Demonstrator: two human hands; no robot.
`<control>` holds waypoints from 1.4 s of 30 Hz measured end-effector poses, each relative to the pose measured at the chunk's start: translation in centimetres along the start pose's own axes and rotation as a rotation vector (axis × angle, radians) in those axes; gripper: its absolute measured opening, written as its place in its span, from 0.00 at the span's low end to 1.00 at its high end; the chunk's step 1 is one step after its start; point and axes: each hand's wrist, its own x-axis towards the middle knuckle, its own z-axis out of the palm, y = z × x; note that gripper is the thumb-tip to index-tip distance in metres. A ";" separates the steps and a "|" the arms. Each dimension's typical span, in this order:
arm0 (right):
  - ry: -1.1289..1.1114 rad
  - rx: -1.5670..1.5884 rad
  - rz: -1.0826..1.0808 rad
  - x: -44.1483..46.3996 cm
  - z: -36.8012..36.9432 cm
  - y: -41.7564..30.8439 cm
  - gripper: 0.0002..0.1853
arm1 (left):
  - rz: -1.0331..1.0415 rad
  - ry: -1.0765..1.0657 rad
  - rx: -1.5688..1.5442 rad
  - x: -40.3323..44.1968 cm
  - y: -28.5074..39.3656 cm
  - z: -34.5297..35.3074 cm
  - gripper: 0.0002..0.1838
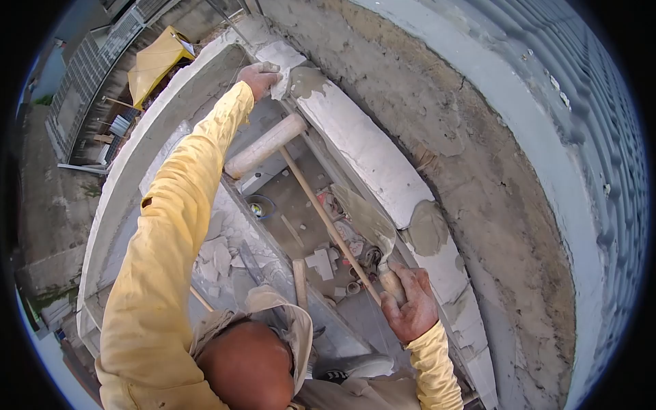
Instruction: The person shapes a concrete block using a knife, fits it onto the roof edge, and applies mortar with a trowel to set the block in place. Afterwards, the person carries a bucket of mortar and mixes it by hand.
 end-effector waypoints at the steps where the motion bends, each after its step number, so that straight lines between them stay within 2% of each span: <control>1: 0.014 -0.013 -0.002 -0.1 -0.1 -0.1 0.32 | 0.024 0.015 0.189 1.7 0.5 1.4 0.22; 2: 0.026 -0.024 -0.002 -0.3 -0.1 -0.2 0.31 | 0.021 0.004 0.186 2.8 1.0 2.6 0.22; 4: 0.024 -0.039 0.024 -0.7 -0.3 -0.5 0.31 | -0.137 0.005 0.151 4.4 2.1 4.6 0.24; 7: 0.021 -0.057 0.062 -1.0 -0.4 -0.7 0.32 | -0.037 -0.052 0.271 5.4 3.2 6.0 0.23; 8: 0.014 -0.062 0.080 -1.1 -0.4 -0.7 0.32 | -0.148 -0.063 0.334 5.4 3.6 6.6 0.22; 9: 0.014 -0.062 0.083 -1.0 -0.4 -0.7 0.32 | -0.147 -0.066 0.333 5.6 3.0 7.0 0.22; 11: 0.007 -0.074 0.052 -0.8 -0.4 -0.7 0.31 | 0.037 -0.038 0.371 5.8 1.5 7.6 0.23; 18: -0.023 -0.044 0.085 -0.1 -0.1 -1.3 0.31 | 0.003 -0.114 0.549 2.7 2.8 5.6 0.21; 23: -0.042 -0.057 0.055 0.1 0.3 -1.0 0.30 | 0.121 -0.183 0.427 2.2 2.3 5.9 0.18; 26: -0.033 -0.036 0.048 0.2 0.3 -1.1 0.30 | 0.141 -0.200 0.539 3.8 1.4 6.9 0.18; 33: -0.009 -0.022 0.037 0.3 0.3 -0.9 0.31 | 0.004 -0.264 0.658 3.0 4.2 6.1 0.18; 36: 0.000 -0.023 0.026 0.1 0.0 -0.9 0.30 | 0.035 -0.255 0.482 3.4 2.0 5.1 0.21; 38: 0.041 0.005 0.032 0.0 -0.3 -1.2 0.30 | -0.139 0.144 0.364 1.3 2.9 3.1 0.26; 39: 0.046 0.009 0.030 -0.1 -0.3 -1.1 0.30 | -0.134 0.146 0.368 1.1 1.8 2.7 0.26; 41: 0.054 0.018 0.056 -0.2 -0.5 -0.9 0.30 | -0.193 0.195 0.119 0.4 -1.8 3.1 0.29; 42: 0.053 0.019 0.050 0.0 -0.5 -0.9 0.30 | -0.304 0.055 -0.004 -0.1 -2.7 3.8 0.28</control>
